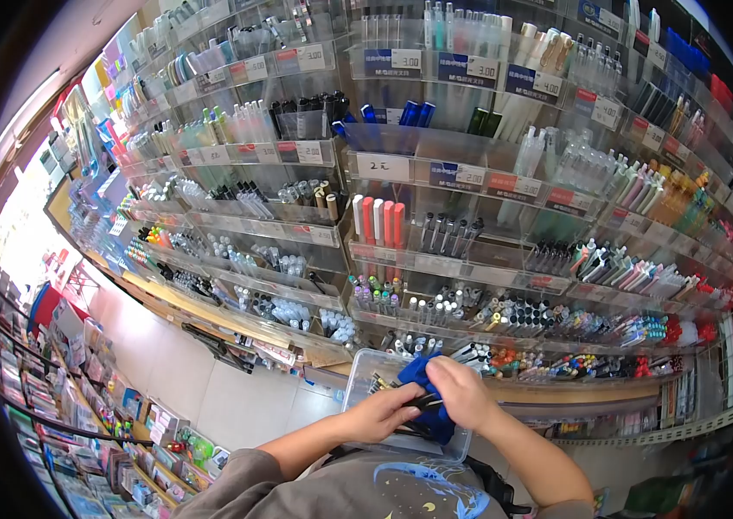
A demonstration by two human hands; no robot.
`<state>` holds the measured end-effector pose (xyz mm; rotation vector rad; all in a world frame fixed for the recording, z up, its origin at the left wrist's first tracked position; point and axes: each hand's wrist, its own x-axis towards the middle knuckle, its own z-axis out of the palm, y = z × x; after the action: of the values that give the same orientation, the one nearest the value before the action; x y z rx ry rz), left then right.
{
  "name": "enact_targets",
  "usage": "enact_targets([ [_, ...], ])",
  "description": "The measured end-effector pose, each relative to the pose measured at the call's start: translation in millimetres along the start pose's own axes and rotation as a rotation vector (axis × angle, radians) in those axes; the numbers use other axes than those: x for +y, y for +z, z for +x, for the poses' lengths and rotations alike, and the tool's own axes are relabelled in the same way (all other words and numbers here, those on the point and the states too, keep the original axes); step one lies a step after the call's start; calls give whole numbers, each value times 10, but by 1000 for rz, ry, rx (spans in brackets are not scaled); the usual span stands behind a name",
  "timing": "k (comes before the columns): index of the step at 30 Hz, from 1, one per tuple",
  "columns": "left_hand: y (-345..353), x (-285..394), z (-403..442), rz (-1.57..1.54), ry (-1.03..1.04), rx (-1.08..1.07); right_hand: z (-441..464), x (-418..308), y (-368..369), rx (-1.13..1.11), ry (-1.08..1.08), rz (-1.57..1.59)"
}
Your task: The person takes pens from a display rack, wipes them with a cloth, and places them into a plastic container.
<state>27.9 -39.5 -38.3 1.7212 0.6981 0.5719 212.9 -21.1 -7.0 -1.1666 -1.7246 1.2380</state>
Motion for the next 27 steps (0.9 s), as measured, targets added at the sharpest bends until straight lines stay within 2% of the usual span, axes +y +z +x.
enact_targets([
  [1, -2, 70, -24, -40, -34, -41, 19, 75, 5, -8, 71, 101],
  [2, 9, 105, -39, -120, 37, -39, 46, 136, 21, 125, 44, 47],
  [3, 11, 137, -43, -133, 32, -38, 56, 179, 9, 164, 87, -49],
  [8, 4, 54, -44, -172, 18, -13, 32, 325, -15, 146, 117, 106],
  [11, -64, 59, -54, -183, -97, -126, 22, 261, -110, 205, 42, 148],
  [15, -103, -133, -40, 255, -86, -325, -43, -59, -364, 246, 106, 392],
  [17, -37, -178, -19, 430, -193, -370, -70, -139, -529, 258, 43, 394],
  [18, -2, -300, -40, 466, -164, -366, -73, -315, -547, 264, 46, 477],
  [19, 6, -228, -9, 556, -270, -437, -103, -521, -566, 268, 49, 561],
  [21, 54, -533, -55, 733, -93, -416, -118, -520, -592, 261, 11, 491],
  [23, -49, -398, 40, 689, 43, -344, -136, -309, -608, 242, -31, 382],
  [25, -233, -66, 175, 641, 134, -258, -134, -349, -520, 241, -3, 389],
  [27, -547, 561, 372, 581, 180, -147, -126, -302, -459, 199, 26, 461],
])
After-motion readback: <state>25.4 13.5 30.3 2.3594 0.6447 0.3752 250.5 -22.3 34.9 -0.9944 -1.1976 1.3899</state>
